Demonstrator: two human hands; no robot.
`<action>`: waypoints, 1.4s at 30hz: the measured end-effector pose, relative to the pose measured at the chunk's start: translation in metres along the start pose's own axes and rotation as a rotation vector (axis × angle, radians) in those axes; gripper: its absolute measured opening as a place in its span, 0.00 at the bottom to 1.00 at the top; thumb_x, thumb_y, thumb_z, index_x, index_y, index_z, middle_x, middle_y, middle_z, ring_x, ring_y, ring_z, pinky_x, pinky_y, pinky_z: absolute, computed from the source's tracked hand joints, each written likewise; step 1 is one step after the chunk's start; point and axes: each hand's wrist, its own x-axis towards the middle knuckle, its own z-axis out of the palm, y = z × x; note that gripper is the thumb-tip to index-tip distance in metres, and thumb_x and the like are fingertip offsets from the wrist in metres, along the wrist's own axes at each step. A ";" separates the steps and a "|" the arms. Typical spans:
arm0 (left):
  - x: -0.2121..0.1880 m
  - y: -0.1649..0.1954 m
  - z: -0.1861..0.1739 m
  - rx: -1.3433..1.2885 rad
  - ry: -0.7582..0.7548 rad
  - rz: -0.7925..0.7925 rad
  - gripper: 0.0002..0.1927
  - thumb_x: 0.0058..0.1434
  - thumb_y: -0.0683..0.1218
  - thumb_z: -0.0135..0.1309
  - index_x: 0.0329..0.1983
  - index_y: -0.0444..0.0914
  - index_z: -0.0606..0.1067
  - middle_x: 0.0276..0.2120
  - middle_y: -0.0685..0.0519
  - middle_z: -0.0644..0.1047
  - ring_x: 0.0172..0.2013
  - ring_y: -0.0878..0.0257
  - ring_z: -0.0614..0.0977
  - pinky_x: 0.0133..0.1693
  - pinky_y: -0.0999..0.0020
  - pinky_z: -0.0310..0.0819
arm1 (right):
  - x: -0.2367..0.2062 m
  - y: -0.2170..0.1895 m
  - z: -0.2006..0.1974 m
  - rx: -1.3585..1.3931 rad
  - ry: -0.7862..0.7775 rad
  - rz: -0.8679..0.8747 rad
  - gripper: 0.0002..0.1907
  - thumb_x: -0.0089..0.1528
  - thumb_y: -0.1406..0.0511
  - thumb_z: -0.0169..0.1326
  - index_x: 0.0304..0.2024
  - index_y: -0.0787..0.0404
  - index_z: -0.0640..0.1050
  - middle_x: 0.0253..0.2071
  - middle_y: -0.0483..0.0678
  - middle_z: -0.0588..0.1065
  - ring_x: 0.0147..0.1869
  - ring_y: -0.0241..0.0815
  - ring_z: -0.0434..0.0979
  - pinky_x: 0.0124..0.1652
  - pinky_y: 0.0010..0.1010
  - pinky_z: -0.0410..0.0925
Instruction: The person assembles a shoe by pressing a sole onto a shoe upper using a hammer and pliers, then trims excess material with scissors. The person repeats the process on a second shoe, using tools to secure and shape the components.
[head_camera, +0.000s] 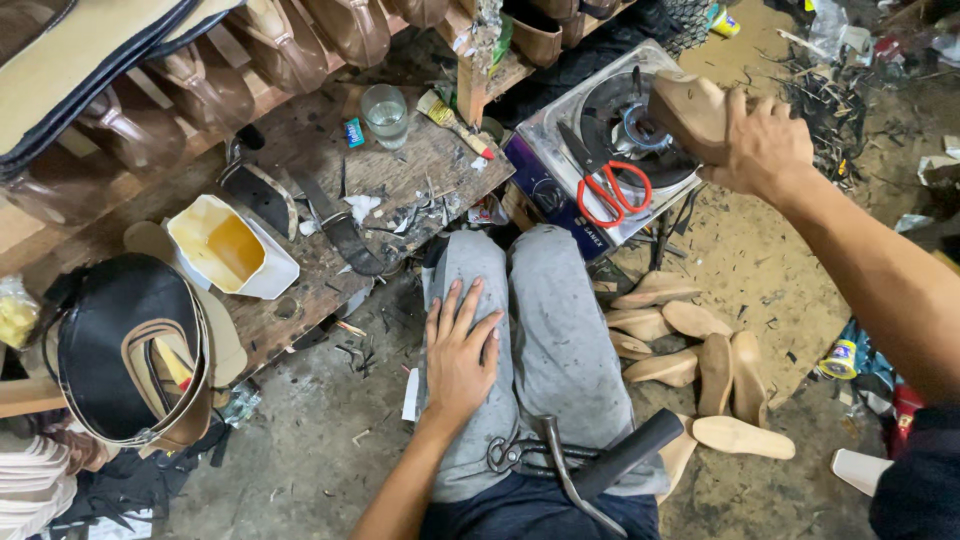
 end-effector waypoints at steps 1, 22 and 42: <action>0.000 0.000 0.000 0.001 0.001 0.002 0.14 0.61 0.44 0.53 0.50 0.41 0.81 0.71 0.47 0.65 0.72 0.44 0.61 0.70 0.43 0.48 | -0.001 -0.002 0.003 -0.129 0.002 -0.002 0.61 0.46 0.43 0.70 0.71 0.65 0.60 0.53 0.66 0.71 0.57 0.63 0.72 0.45 0.52 0.69; -0.001 -0.001 0.001 0.023 -0.038 -0.015 0.15 0.62 0.44 0.52 0.51 0.41 0.80 0.71 0.46 0.65 0.72 0.44 0.61 0.70 0.43 0.48 | -0.002 -0.031 0.044 0.683 0.049 0.247 0.55 0.58 0.44 0.68 0.63 0.76 0.53 0.55 0.79 0.69 0.59 0.74 0.74 0.57 0.51 0.68; 0.073 0.055 0.013 -1.239 -0.042 -0.406 0.44 0.64 0.48 0.57 0.78 0.39 0.48 0.72 0.40 0.58 0.72 0.55 0.60 0.68 0.56 0.60 | -0.210 -0.174 -0.014 2.855 -0.666 -0.195 0.51 0.64 0.37 0.48 0.74 0.69 0.61 0.59 0.77 0.70 0.53 0.69 0.77 0.48 0.56 0.73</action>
